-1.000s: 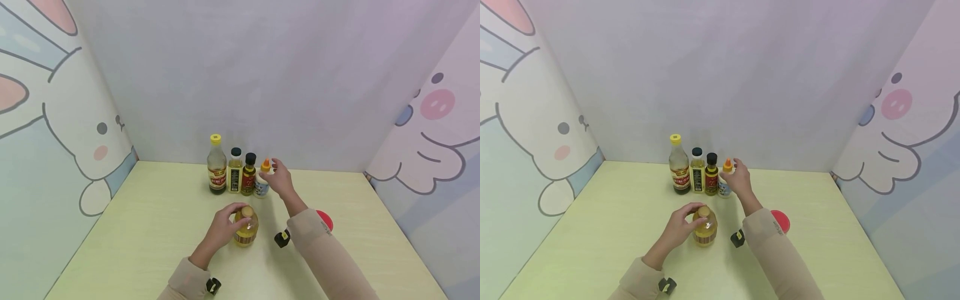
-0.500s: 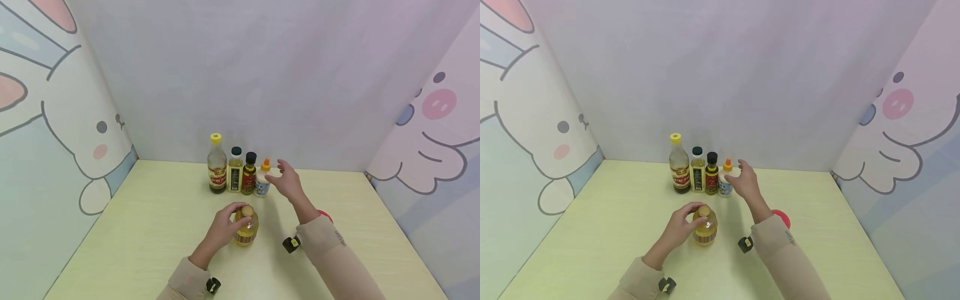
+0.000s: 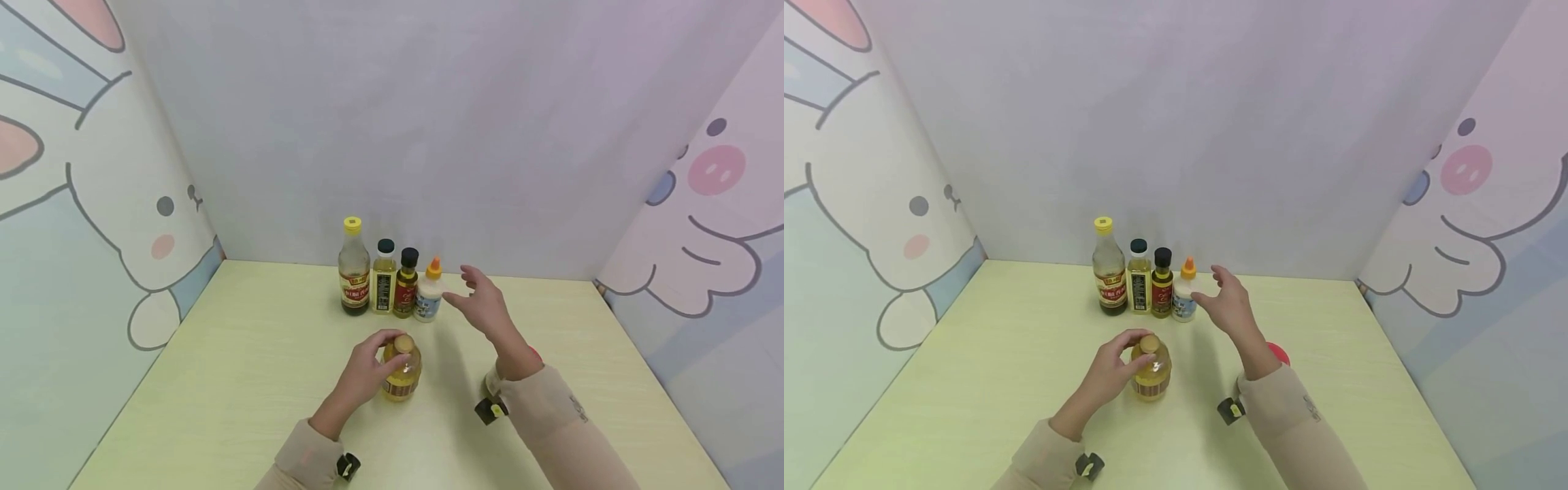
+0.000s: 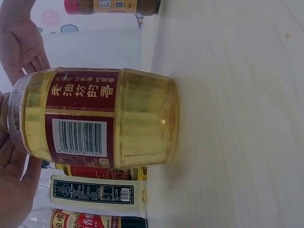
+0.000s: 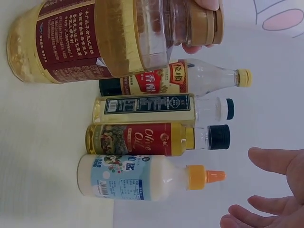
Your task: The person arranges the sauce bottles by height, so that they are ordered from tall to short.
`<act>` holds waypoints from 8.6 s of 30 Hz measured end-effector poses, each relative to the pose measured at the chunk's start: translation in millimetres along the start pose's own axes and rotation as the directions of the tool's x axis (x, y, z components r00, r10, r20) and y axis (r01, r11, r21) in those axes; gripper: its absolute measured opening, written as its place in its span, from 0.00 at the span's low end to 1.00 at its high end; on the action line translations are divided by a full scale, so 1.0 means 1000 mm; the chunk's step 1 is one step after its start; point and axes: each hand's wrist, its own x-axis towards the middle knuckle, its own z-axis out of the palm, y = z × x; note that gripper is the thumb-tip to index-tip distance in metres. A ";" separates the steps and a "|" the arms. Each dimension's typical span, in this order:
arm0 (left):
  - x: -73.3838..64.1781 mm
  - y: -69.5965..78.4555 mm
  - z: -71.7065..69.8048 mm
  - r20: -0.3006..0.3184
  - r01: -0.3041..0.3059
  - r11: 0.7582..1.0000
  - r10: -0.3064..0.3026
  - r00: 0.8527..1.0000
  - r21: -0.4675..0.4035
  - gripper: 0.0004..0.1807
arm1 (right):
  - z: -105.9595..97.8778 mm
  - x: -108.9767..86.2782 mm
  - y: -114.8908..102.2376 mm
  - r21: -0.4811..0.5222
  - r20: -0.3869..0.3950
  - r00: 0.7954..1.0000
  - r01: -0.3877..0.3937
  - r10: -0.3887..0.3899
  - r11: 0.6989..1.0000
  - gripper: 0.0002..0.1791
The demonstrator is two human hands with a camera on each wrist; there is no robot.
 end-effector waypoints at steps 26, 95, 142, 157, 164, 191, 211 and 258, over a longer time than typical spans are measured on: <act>-0.001 0.001 0.000 0.003 0.026 1.000 -0.026 1.000 0.001 0.24 | -0.032 -0.044 0.023 -0.058 0.070 0.997 0.049 -0.045 0.997 0.35; 0.003 0.001 -0.001 -0.008 0.040 0.991 -0.041 0.999 -0.127 0.22 | -0.059 -0.103 0.113 -0.072 0.037 0.993 0.116 -0.113 0.991 0.38; 0.027 0.023 0.006 -0.003 -0.058 0.998 0.058 0.998 -0.041 0.22 | -0.058 -0.101 0.109 -0.061 0.043 0.996 0.078 -0.076 0.995 0.40; 0.053 0.033 0.019 0.008 -0.078 0.997 0.078 0.997 -0.011 0.21 | -0.057 -0.101 0.109 -0.056 0.045 0.996 0.073 -0.070 0.996 0.39; 0.067 0.036 0.028 0.011 -0.105 0.994 0.104 0.994 0.015 0.22 | -0.057 -0.102 0.110 -0.040 0.047 0.996 0.073 -0.071 0.997 0.40; 0.118 0.043 0.064 0.041 -0.047 0.993 0.043 0.998 0.105 0.22 | -0.056 -0.103 0.112 -0.038 0.030 0.997 0.068 -0.067 0.997 0.40; 0.157 0.042 0.074 0.017 -0.085 0.987 0.083 0.996 0.139 0.21 | -0.056 -0.100 0.110 -0.009 0.031 0.997 0.067 -0.067 0.998 0.39; 0.182 0.026 0.100 -0.019 0.070 0.981 -0.067 0.998 0.184 0.17 | -0.047 -0.104 0.126 0.154 0.015 0.999 0.032 -0.035 0.988 0.43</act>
